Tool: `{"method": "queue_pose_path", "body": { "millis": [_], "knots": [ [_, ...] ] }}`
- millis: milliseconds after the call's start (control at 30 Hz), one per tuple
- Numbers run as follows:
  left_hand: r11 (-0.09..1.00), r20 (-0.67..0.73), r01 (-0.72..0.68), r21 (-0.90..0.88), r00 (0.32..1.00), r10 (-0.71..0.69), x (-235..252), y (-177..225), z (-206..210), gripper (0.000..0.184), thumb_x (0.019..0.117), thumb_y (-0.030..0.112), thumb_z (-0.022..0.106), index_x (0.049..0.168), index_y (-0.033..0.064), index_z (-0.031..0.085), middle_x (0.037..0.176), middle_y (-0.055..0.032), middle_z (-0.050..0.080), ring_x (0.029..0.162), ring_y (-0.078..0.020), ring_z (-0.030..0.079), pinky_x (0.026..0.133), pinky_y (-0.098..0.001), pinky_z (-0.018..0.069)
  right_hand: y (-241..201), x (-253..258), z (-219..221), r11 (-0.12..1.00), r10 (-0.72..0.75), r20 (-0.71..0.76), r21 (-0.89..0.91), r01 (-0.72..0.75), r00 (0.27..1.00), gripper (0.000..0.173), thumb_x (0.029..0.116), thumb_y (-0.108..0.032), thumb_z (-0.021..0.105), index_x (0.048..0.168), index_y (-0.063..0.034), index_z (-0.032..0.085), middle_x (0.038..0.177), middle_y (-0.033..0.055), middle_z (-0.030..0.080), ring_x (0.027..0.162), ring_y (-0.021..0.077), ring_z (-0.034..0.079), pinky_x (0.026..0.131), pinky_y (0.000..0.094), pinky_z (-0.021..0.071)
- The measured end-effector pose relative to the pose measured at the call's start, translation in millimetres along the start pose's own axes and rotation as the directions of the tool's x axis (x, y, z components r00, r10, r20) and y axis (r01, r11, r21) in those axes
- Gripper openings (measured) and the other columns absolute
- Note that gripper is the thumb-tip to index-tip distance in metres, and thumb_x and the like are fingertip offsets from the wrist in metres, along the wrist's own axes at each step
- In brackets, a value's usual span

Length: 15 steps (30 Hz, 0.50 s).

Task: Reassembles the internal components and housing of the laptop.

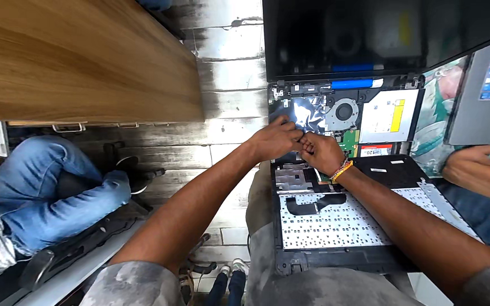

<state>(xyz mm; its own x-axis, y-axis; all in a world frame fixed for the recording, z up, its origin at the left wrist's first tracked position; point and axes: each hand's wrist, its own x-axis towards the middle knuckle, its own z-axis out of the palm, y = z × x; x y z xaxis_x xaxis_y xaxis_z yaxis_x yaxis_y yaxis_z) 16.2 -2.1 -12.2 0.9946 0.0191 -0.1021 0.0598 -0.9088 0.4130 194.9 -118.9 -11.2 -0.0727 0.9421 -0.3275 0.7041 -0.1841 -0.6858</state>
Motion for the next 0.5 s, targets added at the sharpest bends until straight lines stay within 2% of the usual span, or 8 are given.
{"method": "queue_pose_path", "body": {
  "millis": [133, 200, 300, 500],
  "knots": [
    [0.998, 0.004, 0.029, -0.059, 1.000, -0.028, -1.2, -1.8, 1.4, 0.025, 0.1051, 0.013, 0.050, 0.110, 0.0197, 0.073, 0.102, -0.0082, 0.064, 0.104, -0.0296, 0.062, 0.109, -0.0582, 0.0367, 0.7, -0.1, 0.3, 1.000, -0.010, -0.007, 0.019, 0.011, 1.000, 0.016, 0.0848, -0.006, 0.069, 0.100, -0.0028, 0.069, 0.082, 0.0114, 0.071, 0.074, 0.0255, 0.071, 0.071, 0.0472, 0.0581],
    [0.984, -0.028, 0.077, -0.160, 0.996, -0.082, -3.9, -3.8, 4.9, 0.022, 0.1055, 0.019, 0.051, 0.112, 0.0185, 0.073, 0.106, -0.0065, 0.067, 0.108, -0.0281, 0.062, 0.111, -0.0573, 0.0355, 0.1, -0.2, -0.3, 1.000, -0.004, -0.004, 0.022, 0.004, 1.000, 0.019, 0.0850, -0.006, 0.070, 0.103, -0.0024, 0.069, 0.083, 0.0114, 0.071, 0.074, 0.0253, 0.071, 0.071, 0.0468, 0.0586],
    [0.953, -0.076, 0.122, -0.276, 0.986, -0.148, -7.4, -6.2, 9.2, 0.018, 0.1019, 0.017, 0.056, 0.110, 0.0172, 0.072, 0.104, -0.0040, 0.069, 0.107, -0.0254, 0.063, 0.112, -0.0550, 0.0343, 1.9, 0.0, 0.6, 1.000, -0.004, 0.005, 0.020, 0.004, 1.000, 0.023, 0.0854, -0.006, 0.070, 0.108, -0.0026, 0.067, 0.085, 0.0106, 0.072, 0.076, 0.0249, 0.071, 0.072, 0.0461, 0.0589],
    [0.952, -0.040, 0.120, -0.282, 0.990, -0.137, -6.9, -7.2, 9.4, 0.019, 0.1009, 0.022, 0.058, 0.109, 0.0242, 0.076, 0.110, -0.0026, 0.067, 0.110, -0.0250, 0.060, 0.112, -0.0557, 0.0313, 1.8, 0.3, 1.3, 1.000, 0.010, 0.003, 0.021, -0.010, 1.000, 0.033, 0.0862, -0.008, 0.070, 0.118, -0.0042, 0.064, 0.084, 0.0079, 0.072, 0.073, 0.0226, 0.071, 0.070, 0.0445, 0.0593]
  ]
}}
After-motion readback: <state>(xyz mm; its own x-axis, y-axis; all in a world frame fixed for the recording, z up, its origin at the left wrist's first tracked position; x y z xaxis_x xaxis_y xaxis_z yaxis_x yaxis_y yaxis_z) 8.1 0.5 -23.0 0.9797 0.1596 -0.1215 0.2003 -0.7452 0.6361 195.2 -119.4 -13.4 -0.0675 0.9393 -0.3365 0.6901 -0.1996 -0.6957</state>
